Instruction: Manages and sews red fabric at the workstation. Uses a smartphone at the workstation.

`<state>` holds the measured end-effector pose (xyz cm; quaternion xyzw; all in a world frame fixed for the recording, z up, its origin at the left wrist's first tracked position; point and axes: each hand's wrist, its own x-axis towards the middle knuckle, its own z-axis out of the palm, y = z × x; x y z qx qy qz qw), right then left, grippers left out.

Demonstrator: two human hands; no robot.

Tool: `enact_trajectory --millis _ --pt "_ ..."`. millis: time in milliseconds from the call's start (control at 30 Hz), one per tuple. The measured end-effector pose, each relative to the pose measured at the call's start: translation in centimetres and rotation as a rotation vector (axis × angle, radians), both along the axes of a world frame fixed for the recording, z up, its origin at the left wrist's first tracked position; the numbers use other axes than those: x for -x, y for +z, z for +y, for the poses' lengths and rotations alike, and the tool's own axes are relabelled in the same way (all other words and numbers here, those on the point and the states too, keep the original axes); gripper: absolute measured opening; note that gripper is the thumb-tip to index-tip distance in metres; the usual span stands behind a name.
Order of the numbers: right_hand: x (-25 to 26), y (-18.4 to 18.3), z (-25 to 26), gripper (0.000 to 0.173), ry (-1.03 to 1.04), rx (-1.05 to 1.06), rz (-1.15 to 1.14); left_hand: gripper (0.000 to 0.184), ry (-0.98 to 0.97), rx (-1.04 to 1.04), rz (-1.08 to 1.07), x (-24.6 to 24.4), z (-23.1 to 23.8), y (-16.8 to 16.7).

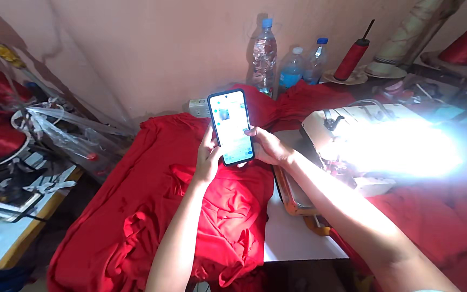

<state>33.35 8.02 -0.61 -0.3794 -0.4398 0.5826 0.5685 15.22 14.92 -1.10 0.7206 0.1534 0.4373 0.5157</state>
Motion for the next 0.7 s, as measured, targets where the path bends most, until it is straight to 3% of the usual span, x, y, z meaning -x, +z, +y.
enact_trajectory --millis 700 --pt "0.26 0.44 -0.63 0.055 -0.041 0.021 -0.074 0.074 0.027 0.023 0.021 0.14 0.14 0.03"
